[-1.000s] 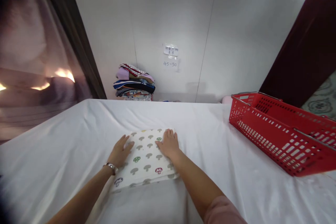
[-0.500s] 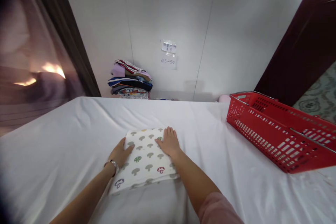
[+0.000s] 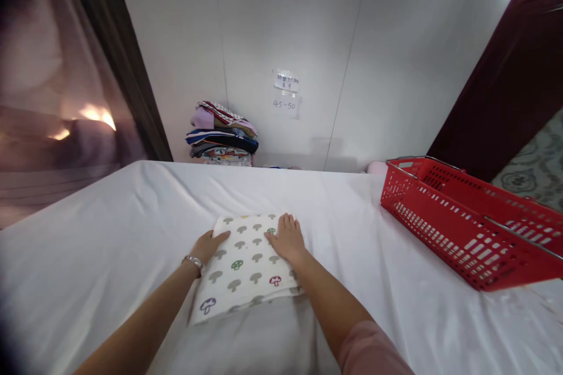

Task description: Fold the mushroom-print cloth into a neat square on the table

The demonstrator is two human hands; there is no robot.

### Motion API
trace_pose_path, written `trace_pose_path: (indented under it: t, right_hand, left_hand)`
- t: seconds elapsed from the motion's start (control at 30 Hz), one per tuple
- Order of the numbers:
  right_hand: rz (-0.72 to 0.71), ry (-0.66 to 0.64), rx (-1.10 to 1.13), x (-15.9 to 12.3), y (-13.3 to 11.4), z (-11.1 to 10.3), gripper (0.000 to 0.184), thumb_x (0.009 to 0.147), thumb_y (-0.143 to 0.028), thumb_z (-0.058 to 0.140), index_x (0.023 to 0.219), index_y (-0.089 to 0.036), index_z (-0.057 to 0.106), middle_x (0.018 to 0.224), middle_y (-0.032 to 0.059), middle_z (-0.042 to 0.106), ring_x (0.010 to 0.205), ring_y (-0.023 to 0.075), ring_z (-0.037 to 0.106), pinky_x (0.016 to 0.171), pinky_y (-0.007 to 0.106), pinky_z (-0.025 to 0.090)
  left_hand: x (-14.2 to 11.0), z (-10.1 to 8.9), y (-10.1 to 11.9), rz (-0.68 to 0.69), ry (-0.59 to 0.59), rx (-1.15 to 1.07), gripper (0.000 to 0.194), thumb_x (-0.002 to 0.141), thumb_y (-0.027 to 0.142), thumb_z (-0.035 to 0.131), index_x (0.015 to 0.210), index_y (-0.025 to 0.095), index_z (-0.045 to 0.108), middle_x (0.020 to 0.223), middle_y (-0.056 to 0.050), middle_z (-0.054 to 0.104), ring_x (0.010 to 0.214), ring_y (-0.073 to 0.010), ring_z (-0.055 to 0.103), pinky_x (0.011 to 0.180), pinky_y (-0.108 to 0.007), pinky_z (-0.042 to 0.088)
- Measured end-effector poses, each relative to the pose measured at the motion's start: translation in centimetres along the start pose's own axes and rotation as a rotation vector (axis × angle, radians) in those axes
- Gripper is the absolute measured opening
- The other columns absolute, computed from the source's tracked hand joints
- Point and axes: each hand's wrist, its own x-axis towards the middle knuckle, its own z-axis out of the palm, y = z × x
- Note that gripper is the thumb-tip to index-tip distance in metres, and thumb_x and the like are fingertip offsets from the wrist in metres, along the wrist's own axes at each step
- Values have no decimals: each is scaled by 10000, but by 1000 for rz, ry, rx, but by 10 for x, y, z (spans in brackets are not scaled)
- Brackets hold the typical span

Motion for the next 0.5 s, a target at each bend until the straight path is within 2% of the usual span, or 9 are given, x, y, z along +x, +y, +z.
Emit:
trace_pose_path:
  t: [0.1,0.17,0.37,0.43,0.5]
  right_hand:
    - [16,-39,-6,1,-8,-5,804,852,-594,289,1418,-31,187,1495,159,113,1376,272,54,1092,394,34]
    - [-2,-40,-9,3,-24,-8,808,852,-599,286,1414,-25,198,1495,166,105,1377,277,40,1093,403,20]
    - [-255,14,35,8,-91,1,791,851,-610,294,1415,-61,212,1499,147,111,1380,251,33,1097,405,22]
    - [-305,20,44,11,-101,8,770,863,-591,292,1407,-49,227,1494,159,128,1379,257,42,1096,419,31]
    - [-312,3,42,14,-100,15,758,869,-584,292,1405,-53,231,1490,160,151,1377,259,62,1094,428,40]
  left_hand:
    - [0,1,-1,-8,10,24,438,752,462,576,1026,120,577,1028,-135,661,897,-261,640,716,-319,502]
    - [-1,1,0,-19,13,20,454,752,471,573,1039,120,572,1040,-134,658,906,-258,637,724,-311,497]
    - [2,0,9,-37,16,5,508,794,547,477,1003,98,589,1046,-146,653,933,-247,628,730,-283,478]
    - [4,-1,9,-48,15,31,460,809,505,474,963,91,602,1025,-157,657,939,-252,624,748,-283,465]
    - [6,-1,8,-53,22,60,416,811,466,483,946,92,607,1020,-162,656,953,-260,618,765,-288,453]
